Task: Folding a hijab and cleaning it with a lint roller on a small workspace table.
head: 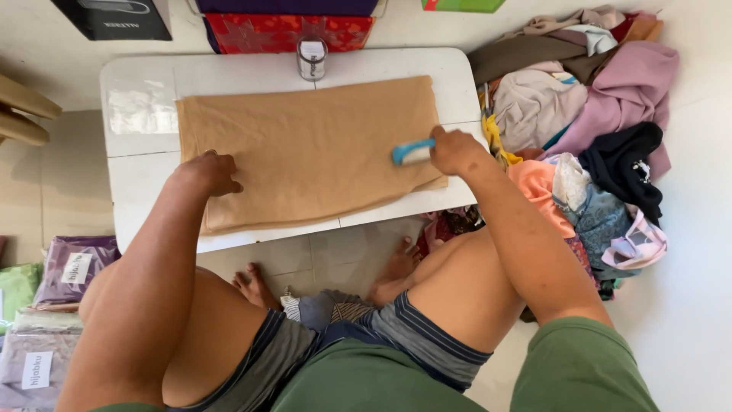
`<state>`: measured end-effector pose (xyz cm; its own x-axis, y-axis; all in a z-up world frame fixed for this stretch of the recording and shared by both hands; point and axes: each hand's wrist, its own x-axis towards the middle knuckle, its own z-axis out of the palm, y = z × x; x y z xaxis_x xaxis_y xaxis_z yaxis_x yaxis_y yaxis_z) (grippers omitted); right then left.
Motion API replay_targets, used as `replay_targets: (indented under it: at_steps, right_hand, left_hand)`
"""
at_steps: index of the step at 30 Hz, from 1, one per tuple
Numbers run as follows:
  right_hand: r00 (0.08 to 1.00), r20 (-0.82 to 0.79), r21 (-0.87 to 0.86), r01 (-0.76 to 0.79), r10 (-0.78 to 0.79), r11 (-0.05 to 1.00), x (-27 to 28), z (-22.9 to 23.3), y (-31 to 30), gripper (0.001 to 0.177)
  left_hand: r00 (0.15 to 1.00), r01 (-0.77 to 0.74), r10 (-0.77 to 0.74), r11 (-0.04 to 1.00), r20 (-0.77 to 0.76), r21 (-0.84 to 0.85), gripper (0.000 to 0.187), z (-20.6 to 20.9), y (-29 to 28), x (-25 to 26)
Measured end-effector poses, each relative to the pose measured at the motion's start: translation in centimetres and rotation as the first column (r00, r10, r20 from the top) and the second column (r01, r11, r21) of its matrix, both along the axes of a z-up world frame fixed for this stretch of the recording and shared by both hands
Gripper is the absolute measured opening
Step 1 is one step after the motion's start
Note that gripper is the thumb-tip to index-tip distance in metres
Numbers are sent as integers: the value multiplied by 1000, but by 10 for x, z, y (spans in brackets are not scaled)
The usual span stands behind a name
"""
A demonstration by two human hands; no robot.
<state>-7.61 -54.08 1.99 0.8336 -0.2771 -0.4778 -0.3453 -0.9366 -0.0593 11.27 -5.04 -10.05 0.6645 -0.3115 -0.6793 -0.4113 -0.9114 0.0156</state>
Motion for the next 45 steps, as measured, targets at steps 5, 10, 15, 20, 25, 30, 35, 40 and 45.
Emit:
replay_targets:
  at_steps: [5, 10, 15, 20, 25, 30, 35, 40, 45]
  right_hand:
    - [987, 157, 99, 8, -24, 995, 32, -31, -18, 45]
    - [940, 341, 117, -6, -34, 993, 39, -16, -12, 54]
    - [967, 237, 232, 40, -97, 972, 32, 19, -9, 50]
    - [950, 312, 179, -71, 12, 981, 29, -1, -20, 51]
    - [941, 339, 255, -92, 0, 962, 23, -7, -15, 64]
    - [948, 318, 242, -73, -8, 968, 27, -22, -20, 76]
    - [944, 330, 228, -55, -24, 972, 38, -24, -21, 81]
    - [948, 316, 257, -35, -50, 966, 40, -15, -17, 79]
    - [933, 358, 276, -77, -28, 958, 39, -35, -22, 84]
  left_hand:
    - [999, -28, 27, 999, -24, -16, 65, 14, -6, -4]
    - [949, 211, -207, 977, 239, 8, 46, 111, -51, -43]
    - [850, 490, -383, 828, 361, -274, 28, 123, -170, -118]
    - [795, 583, -223, 536, 564, -610, 45, 60, -303, -179]
    - [818, 378, 130, 612, 560, -695, 10, 16, -349, -196]
    - [974, -97, 227, 443, 7, -892, 23, 60, -327, -186]
    - [926, -333, 280, 291, -253, -897, 25, 52, -321, -169]
    - [961, -64, 268, 469, 72, -881, 26, 47, -328, -167]
    - [972, -41, 217, 539, 91, -841, 23, 53, -333, -172]
